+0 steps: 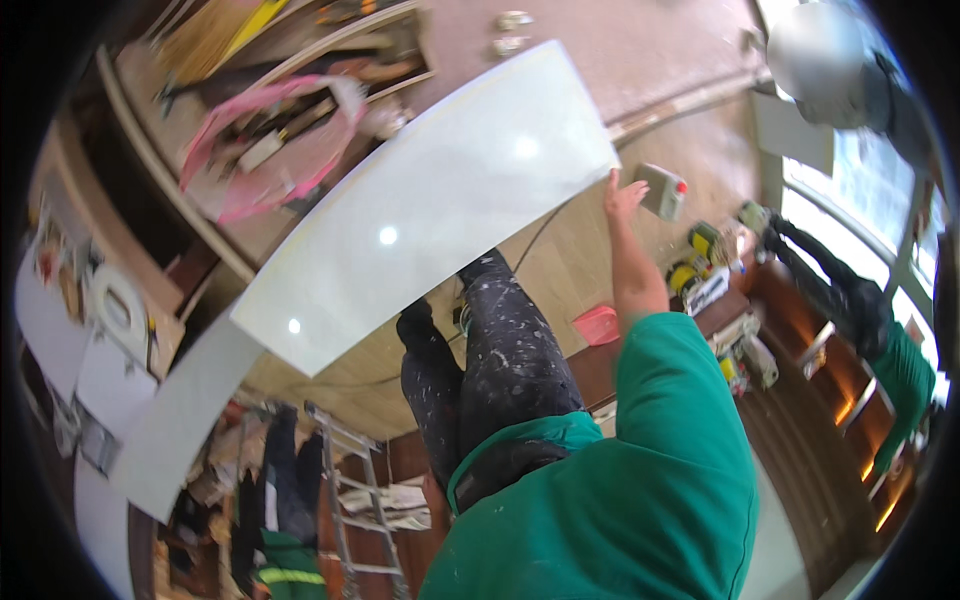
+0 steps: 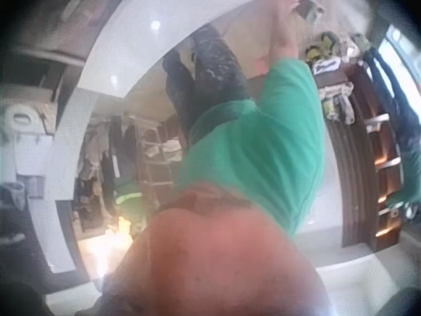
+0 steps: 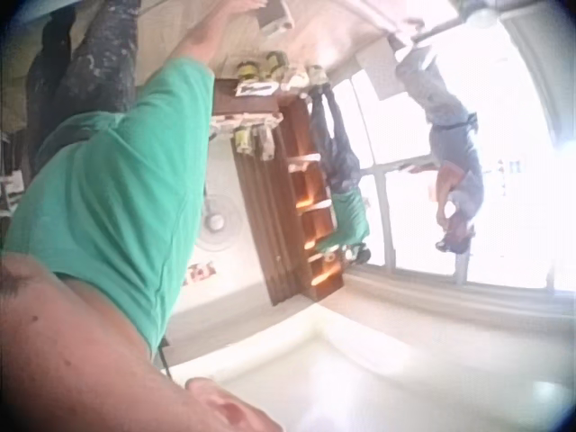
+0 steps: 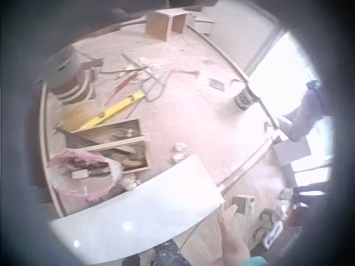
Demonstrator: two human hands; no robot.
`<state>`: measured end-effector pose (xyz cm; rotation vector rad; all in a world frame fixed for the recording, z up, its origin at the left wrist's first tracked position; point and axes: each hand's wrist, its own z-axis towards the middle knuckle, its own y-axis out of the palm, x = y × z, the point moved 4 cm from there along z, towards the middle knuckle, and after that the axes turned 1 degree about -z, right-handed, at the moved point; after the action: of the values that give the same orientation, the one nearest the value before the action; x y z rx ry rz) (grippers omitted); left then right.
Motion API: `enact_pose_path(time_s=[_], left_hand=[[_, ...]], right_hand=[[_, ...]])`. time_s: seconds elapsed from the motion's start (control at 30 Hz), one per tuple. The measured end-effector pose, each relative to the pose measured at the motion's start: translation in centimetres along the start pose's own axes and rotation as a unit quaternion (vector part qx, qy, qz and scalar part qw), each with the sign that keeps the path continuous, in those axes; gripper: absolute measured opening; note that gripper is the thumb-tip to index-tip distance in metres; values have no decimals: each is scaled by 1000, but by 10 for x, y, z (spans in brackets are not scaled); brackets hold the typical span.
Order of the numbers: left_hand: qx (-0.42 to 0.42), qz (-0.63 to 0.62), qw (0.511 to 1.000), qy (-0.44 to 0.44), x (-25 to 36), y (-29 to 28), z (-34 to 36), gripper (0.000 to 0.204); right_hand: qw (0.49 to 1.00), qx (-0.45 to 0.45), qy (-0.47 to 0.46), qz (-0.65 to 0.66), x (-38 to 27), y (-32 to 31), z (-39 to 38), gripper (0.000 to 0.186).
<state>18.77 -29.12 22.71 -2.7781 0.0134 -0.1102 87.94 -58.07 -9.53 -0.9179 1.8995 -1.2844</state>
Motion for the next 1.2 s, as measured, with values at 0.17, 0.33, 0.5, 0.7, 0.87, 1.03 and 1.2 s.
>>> enact_pose_path(time_s=[0.17, 0.33, 0.5, 0.7, 0.87, 1.03, 1.2], left_hand=[[54, -258, 949, -172, 9, -3, 4, 46], [129, -270, 953, -52, 54, -13, 34, 49], [102, -169, 978, -60, 83, 2, 75, 65], [144, 42, 988, -40, 79, 10, 129, 64], [185, 20, 982, 7, 16, -13, 154, 55], [225, -157, 962, -8, -43, -35, 164, 43], [227, -188, 955, -9, -73, -48, 167, 40]], right_hand=[[959, -17, -276, -59, -131, 46, -23, 100], [949, 40, -305, -68, -199, 87, -114, 87], [890, 23, -449, -82, -249, 110, -205, 85], [827, 6, -551, -114, -278, 134, -303, 86], [787, 47, -606, -106, -295, 179, -426, 84], [719, -23, -681, -135, -292, 240, -602, 81], [577, -122, -788, -176, -252, 274, -779, 82]])
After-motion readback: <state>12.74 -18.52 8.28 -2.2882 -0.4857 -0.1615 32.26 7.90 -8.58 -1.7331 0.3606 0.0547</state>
